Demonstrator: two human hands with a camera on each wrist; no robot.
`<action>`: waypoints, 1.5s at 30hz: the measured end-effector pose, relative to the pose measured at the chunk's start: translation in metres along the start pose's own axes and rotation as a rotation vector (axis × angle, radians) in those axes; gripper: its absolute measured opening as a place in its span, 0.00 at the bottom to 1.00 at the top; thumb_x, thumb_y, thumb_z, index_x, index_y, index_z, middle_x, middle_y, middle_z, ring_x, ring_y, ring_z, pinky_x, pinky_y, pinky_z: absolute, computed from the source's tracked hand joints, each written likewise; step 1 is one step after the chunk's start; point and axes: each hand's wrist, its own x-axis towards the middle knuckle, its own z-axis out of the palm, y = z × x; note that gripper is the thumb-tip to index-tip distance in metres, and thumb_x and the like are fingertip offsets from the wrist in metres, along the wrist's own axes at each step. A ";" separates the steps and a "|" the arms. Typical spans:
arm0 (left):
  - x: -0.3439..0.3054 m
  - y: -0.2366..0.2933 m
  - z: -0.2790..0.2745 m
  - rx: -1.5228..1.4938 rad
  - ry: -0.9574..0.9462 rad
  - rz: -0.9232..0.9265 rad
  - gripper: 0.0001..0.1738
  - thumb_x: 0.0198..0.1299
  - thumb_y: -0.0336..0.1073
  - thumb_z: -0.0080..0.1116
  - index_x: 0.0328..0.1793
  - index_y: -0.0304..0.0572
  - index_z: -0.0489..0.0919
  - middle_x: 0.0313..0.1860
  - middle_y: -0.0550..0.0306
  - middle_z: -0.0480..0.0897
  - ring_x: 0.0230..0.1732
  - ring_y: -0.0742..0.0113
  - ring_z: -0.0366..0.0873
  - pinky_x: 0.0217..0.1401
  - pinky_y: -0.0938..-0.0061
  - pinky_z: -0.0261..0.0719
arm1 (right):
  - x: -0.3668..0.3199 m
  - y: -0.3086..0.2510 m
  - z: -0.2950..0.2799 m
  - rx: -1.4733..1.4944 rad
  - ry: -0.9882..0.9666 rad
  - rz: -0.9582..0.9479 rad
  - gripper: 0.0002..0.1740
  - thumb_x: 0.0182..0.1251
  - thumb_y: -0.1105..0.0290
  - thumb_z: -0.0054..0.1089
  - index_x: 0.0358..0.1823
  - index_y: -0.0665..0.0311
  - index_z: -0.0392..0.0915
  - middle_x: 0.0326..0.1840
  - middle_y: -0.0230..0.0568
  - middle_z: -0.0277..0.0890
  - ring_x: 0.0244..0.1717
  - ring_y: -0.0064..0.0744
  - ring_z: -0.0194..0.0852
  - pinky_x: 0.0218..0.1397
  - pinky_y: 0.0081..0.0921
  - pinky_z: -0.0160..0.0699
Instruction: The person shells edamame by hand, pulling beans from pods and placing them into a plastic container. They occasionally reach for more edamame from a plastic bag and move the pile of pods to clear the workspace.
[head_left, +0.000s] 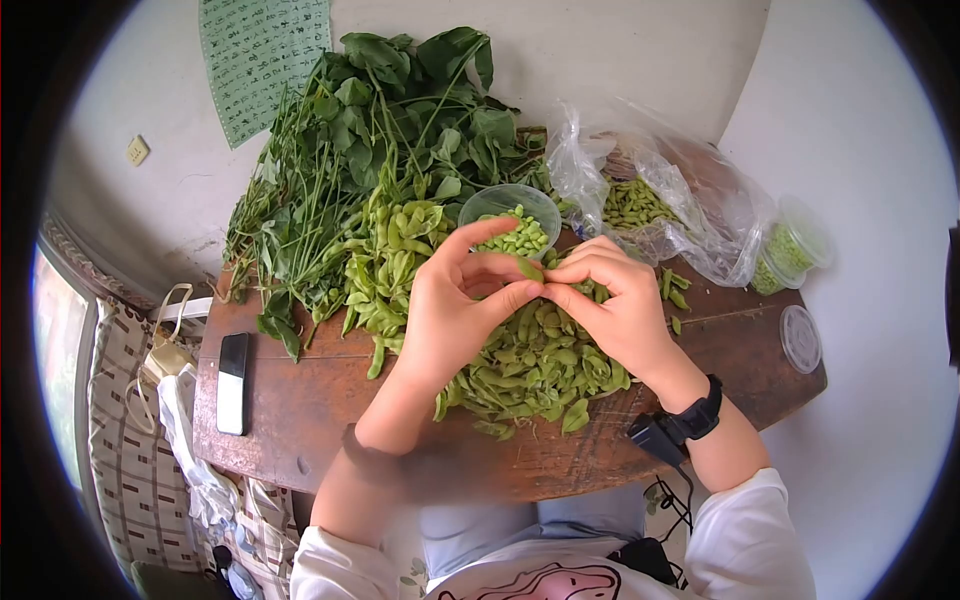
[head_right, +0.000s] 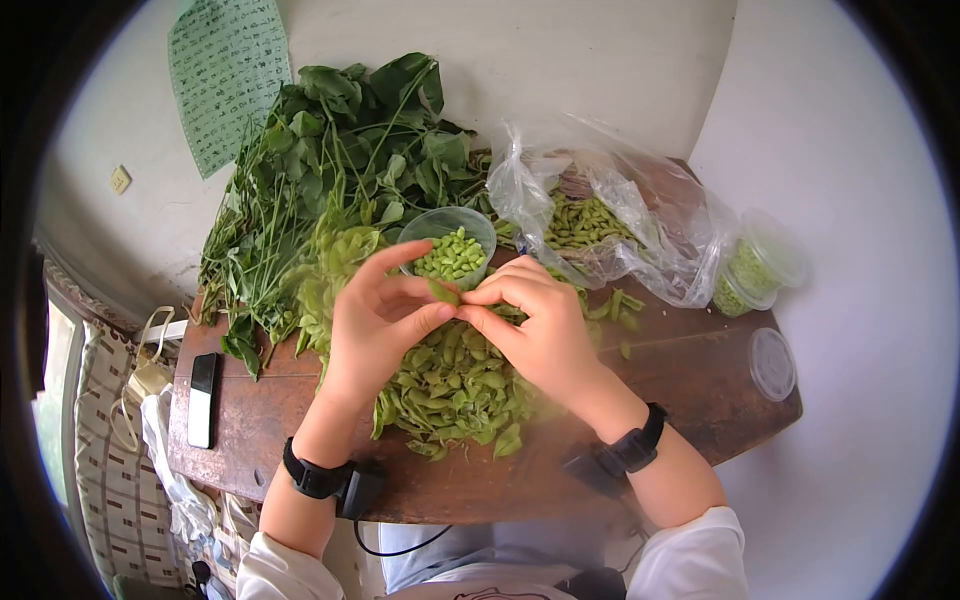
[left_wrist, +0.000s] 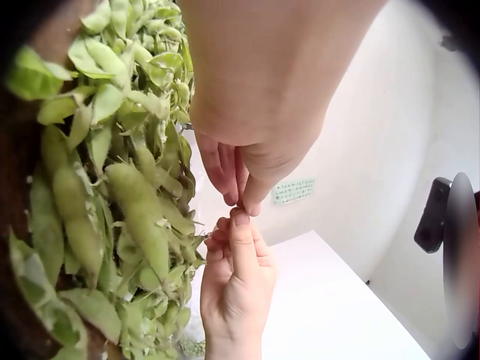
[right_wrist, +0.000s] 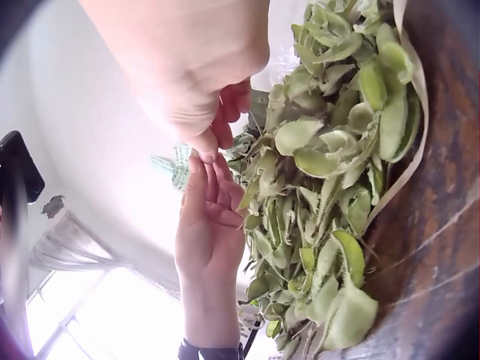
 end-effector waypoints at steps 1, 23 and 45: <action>-0.001 0.000 -0.001 0.013 -0.004 -0.008 0.25 0.60 0.23 0.69 0.64 0.35 0.78 0.41 0.56 0.88 0.44 0.73 0.85 0.50 0.78 0.85 | 0.000 0.000 0.000 0.017 -0.010 0.023 0.06 0.55 0.78 0.74 0.33 0.67 0.84 0.33 0.39 0.85 0.37 0.35 0.81 0.41 0.29 0.79; -0.003 -0.006 -0.001 0.013 -0.076 -0.132 0.21 0.60 0.25 0.66 0.61 0.29 0.83 0.38 0.59 0.88 0.39 0.81 0.81 0.47 0.82 0.82 | -0.007 -0.014 0.005 0.028 -0.090 0.209 0.04 0.61 0.78 0.60 0.33 0.69 0.74 0.32 0.37 0.72 0.34 0.28 0.69 0.39 0.27 0.69; -0.003 -0.008 0.000 -0.222 -0.109 -0.170 0.25 0.64 0.25 0.65 0.68 0.33 0.77 0.40 0.60 0.87 0.42 0.75 0.83 0.46 0.78 0.80 | -0.011 -0.008 0.002 0.324 -0.121 0.427 0.07 0.70 0.77 0.48 0.32 0.65 0.63 0.28 0.30 0.62 0.30 0.17 0.56 0.32 0.23 0.56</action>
